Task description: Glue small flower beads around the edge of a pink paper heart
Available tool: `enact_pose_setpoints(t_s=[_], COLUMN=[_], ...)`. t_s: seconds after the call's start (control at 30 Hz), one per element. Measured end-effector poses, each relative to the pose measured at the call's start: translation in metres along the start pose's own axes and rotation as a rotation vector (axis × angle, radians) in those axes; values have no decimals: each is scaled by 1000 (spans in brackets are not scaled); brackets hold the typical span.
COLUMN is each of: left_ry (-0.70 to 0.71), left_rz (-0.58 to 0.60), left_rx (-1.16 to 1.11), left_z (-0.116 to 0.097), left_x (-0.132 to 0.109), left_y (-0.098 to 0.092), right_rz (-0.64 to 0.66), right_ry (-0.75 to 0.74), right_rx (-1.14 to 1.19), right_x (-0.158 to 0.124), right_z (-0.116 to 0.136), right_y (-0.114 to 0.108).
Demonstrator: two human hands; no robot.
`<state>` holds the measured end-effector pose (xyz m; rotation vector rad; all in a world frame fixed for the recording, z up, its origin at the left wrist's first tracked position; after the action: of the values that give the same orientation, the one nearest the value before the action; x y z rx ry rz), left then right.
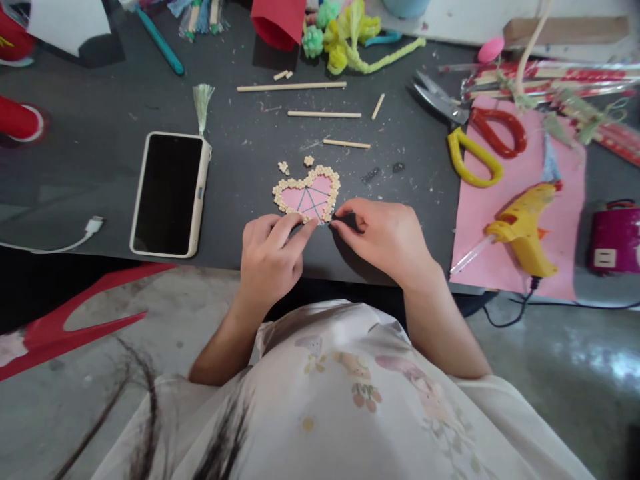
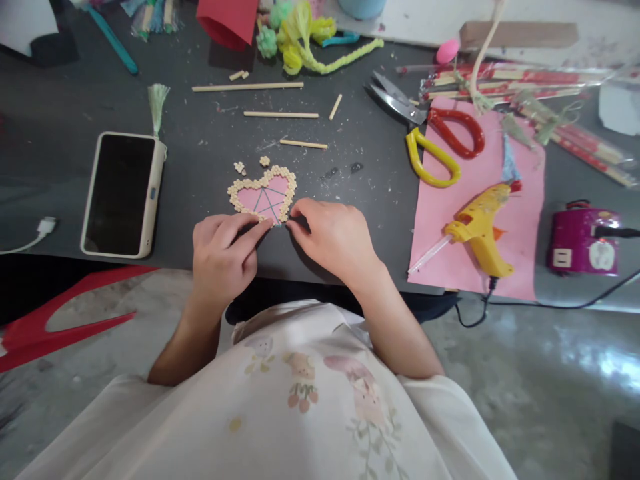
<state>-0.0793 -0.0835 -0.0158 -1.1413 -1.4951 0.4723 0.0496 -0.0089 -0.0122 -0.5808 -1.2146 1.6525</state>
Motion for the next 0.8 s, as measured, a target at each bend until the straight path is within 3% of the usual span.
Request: enact_pose_setpoints(t_s=[0.8], left_ry=[-4], left_rz=[2], left_rx=[-6], left_z=[0], left_x=[1], left_y=[-1], right_rz=[29], right_ry=[-12], right_rx=[-10], right_x=[-5], right_z=[-1], right_y=[2])
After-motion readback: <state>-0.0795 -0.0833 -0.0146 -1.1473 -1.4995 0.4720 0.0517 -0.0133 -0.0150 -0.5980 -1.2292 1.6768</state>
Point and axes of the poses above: each hand's wrist, its own x-axis towards the middle knuckle, its own y-axis out of the palm, z = x × y, the point moved 9 cm from there along x, towards the middle knuckle, and after that the axes turned 12 degrees about -z, right-handed, at the moved point
